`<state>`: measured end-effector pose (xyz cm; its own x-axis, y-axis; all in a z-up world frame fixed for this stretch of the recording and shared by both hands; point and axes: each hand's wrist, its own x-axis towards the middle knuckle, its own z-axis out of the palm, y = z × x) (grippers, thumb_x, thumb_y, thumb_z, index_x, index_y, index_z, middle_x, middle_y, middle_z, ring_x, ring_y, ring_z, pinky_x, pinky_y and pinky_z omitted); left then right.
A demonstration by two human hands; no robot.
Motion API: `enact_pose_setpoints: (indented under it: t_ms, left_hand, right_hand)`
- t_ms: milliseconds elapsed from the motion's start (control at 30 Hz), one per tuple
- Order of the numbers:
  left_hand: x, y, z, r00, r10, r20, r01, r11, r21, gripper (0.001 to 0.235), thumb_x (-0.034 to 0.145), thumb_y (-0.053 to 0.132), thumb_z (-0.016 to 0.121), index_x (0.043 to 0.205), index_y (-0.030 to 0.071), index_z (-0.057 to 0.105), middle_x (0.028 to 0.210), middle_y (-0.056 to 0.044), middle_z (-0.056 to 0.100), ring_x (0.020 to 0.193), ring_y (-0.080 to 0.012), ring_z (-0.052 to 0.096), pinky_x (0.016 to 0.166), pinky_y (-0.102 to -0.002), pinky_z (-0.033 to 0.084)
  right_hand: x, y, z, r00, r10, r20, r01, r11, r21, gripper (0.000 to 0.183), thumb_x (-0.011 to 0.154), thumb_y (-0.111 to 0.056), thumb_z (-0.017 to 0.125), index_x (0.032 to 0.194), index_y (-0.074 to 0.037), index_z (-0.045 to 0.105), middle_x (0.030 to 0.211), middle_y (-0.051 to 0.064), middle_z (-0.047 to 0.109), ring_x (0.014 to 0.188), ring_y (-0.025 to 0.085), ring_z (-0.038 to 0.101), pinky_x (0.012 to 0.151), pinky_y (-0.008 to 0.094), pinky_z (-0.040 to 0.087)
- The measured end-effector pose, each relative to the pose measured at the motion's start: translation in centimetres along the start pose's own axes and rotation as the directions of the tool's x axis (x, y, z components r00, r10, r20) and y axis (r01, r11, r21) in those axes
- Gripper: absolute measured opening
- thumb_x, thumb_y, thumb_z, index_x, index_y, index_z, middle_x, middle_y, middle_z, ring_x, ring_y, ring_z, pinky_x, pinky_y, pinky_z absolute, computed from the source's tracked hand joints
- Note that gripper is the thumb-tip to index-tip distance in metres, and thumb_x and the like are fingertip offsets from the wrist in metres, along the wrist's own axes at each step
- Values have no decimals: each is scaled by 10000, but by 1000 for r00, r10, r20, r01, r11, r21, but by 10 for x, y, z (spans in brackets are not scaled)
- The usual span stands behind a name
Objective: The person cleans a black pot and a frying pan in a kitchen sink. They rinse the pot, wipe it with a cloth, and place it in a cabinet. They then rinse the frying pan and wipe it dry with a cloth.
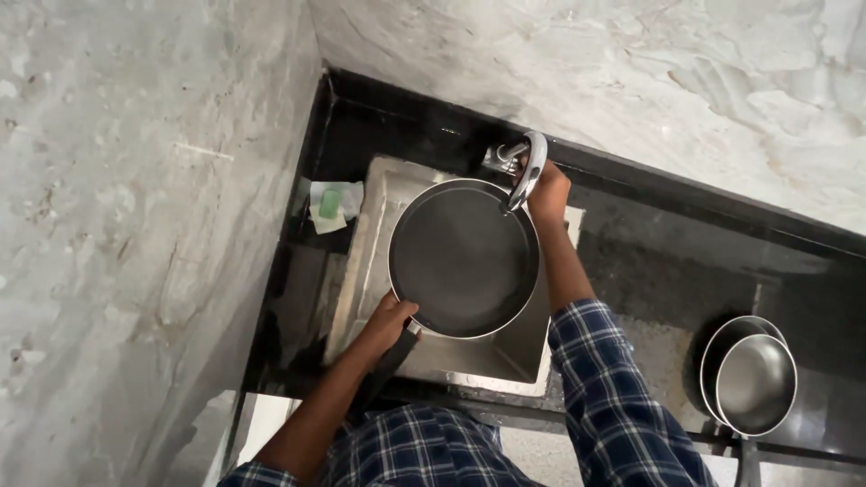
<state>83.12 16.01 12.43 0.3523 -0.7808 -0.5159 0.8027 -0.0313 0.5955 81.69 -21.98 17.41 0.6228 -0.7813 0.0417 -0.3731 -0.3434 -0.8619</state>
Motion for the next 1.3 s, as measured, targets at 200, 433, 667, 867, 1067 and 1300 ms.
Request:
enact_pose_setpoints:
  t_ms: [200, 433, 667, 867, 1067, 1300]
  left_hand:
    - [17, -21, -13, 997, 35, 65, -30, 997, -71, 382, 924, 88, 557, 1300, 16, 550, 973, -90, 696, 684, -187, 662, 520, -351, 564]
    - [31, -19, -20, 994, 18, 107, -3, 991, -137, 472, 917, 105, 564, 1382, 97, 481, 1068, -57, 665, 786, -168, 673, 519, -375, 570]
    - [32, -8, -8, 995, -83, 55, 85, 996, -34, 446, 906, 66, 551, 1348, 44, 493, 1006, -98, 670, 676, -207, 644, 483, -373, 567]
    - [31, -17, -20, 996, -9, 86, 11, 1000, -16, 416, 921, 46, 545, 1335, 12, 513, 1006, -103, 674, 665, -182, 650, 489, -364, 562]
    - [13, -12, -16, 997, -3, 79, 1, 1000, 31, 401, 927, 61, 549, 1325, 17, 520, 978, -119, 676, 625, -199, 646, 482, -361, 555]
    - [-26, 3, -7, 998, -45, 43, 42, 997, 66, 425, 932, 78, 546, 1353, 25, 534, 1060, -82, 694, 738, -173, 677, 542, -356, 581]
  right_hand:
    - [-5, -18, -2, 1000, 31, 6, -31, 998, 51, 130, 1019, -88, 662, 1037, 2, 753, 801, 57, 730, 705, 118, 688, 606, 269, 555]
    - [3, 9, 2, 995, 61, 81, -85, 938, 336, 131, 1002, -50, 680, 1069, 49, 732, 842, 64, 705, 737, 133, 667, 662, 277, 565]
    - [3, 16, -6, 986, 131, 104, -166, 856, 490, 151, 980, -31, 687, 1101, 52, 725, 854, 67, 703, 744, 152, 665, 674, 288, 559]
    - [-2, 12, -1, 991, 113, 66, -129, 920, 369, 200, 973, -68, 705, 1134, 48, 725, 857, 62, 709, 736, 148, 662, 655, 286, 554]
    - [0, -3, -10, 996, 74, 44, -79, 991, 109, 198, 985, -157, 730, 1084, 10, 769, 779, 41, 706, 691, 129, 651, 612, 287, 516]
    - [32, 20, -28, 981, -122, 150, 182, 842, -508, 304, 933, -291, 894, 911, -12, 775, 745, 179, 714, 692, 282, 704, 621, 389, 547]
